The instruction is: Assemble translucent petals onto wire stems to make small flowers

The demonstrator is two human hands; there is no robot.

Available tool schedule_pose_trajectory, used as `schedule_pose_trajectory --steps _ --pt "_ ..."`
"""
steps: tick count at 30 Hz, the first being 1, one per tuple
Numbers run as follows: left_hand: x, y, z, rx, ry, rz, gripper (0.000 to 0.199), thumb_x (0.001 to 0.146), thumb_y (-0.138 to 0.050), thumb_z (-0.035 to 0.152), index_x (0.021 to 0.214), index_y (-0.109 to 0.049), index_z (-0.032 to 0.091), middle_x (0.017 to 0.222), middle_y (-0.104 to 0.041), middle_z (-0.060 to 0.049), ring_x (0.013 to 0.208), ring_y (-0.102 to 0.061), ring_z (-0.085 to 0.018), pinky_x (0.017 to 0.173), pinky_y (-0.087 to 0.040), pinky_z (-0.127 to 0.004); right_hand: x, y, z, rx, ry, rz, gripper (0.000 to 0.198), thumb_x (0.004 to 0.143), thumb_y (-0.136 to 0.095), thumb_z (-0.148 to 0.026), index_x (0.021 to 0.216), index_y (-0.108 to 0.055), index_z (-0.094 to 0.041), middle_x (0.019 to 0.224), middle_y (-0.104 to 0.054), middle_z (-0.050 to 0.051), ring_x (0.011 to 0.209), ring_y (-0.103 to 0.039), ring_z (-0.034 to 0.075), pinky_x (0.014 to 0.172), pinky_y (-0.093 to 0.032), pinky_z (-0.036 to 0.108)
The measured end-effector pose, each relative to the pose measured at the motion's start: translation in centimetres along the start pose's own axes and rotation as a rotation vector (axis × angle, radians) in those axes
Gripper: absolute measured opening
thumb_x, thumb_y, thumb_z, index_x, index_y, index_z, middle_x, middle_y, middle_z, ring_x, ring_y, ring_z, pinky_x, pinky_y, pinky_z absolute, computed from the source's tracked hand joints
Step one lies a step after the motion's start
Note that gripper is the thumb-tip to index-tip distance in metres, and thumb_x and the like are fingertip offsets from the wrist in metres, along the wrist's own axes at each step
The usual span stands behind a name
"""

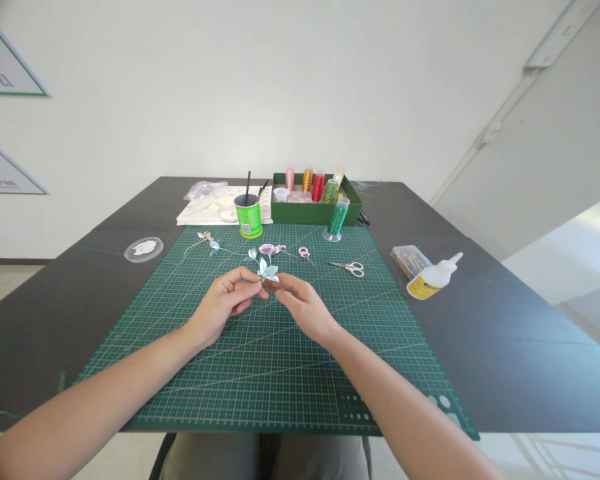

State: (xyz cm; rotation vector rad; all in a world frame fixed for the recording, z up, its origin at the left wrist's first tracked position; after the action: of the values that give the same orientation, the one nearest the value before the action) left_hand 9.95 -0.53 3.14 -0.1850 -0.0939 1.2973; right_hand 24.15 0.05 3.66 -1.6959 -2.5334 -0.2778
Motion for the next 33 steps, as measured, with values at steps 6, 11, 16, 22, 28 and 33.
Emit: schedule_pose_trajectory --steps 6,11,16,22,28,33 --pt "0.2 0.3 -0.4 -0.013 0.035 0.020 0.020 0.080 -0.071 0.032 0.084 -0.060 0.017 0.074 -0.073 -0.002 0.042 -0.035 -0.004 0.043 -0.020 -0.019 -0.2 -0.9 0.2 0.171 -0.066 -0.071 0.023 0.088 -0.059 -0.038 0.101 -0.066 -0.019 0.069 -0.060 -0.001 0.061 -0.053 0.013 0.061 -0.045 0.028" --pt "0.2 0.3 -0.5 -0.009 0.044 0.023 0.020 0.080 -0.071 0.032 0.086 -0.060 0.016 0.077 -0.074 -0.003 0.043 -0.034 -0.004 0.043 -0.020 -0.019 -0.3 -0.2 1.2 0.135 -0.150 0.044 0.030 0.084 -0.066 -0.046 0.098 -0.065 -0.019 0.053 -0.038 -0.008 0.046 -0.024 0.008 0.043 -0.016 0.024" --pt "0.2 0.3 -0.7 -0.006 0.055 0.031 0.020 0.080 -0.071 0.032 0.087 -0.060 0.016 0.078 -0.075 -0.004 0.042 -0.034 -0.004 0.042 -0.019 -0.019 -0.2 1.2 1.8 0.066 -0.164 0.185 0.032 0.080 -0.071 -0.049 0.087 -0.067 -0.018 0.050 -0.032 -0.009 0.045 -0.018 0.007 0.043 -0.010 0.026" --pt "0.4 0.6 -0.9 0.002 0.053 0.061 0.022 0.080 -0.071 0.034 0.087 -0.061 0.016 0.078 -0.074 -0.004 0.043 -0.036 -0.005 0.041 -0.020 -0.019 -0.1 1.3 1.8 -0.053 -0.118 0.183 0.029 0.077 -0.072 -0.047 0.076 -0.071 -0.018 0.050 -0.036 -0.006 0.048 -0.023 0.009 0.046 -0.015 0.026" --pt "0.5 0.9 -0.9 0.068 0.021 0.075 0.022 0.081 -0.070 0.034 0.088 -0.060 0.016 0.075 -0.074 -0.004 0.044 -0.037 -0.005 0.043 -0.024 -0.019 -0.2 1.0 0.8 -0.267 -0.050 0.155 0.023 0.081 -0.068 -0.039 0.074 -0.075 -0.018 0.046 -0.028 -0.007 0.046 -0.021 0.009 0.046 -0.017 0.027" --pt "0.7 1.3 -1.0 0.252 0.000 0.075 0.020 0.081 -0.068 0.034 0.087 -0.061 0.017 0.070 -0.072 -0.002 0.042 -0.037 -0.006 0.043 -0.025 -0.020 -0.6 0.9 -0.8 -0.294 0.002 0.086 0.023 0.082 -0.068 -0.040 0.075 -0.078 -0.020 0.045 -0.027 -0.007 0.045 -0.020 0.009 0.045 -0.015 0.027"
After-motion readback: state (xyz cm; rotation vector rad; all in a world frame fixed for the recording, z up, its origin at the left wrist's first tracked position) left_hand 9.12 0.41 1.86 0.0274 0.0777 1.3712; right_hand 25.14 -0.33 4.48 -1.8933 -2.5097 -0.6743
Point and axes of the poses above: each hand's wrist, its own x-axis towards the middle knuckle, its own y-axis out of the back of the hand, z = x × y, the point moved 6 cm from there along x, towards the middle knuckle
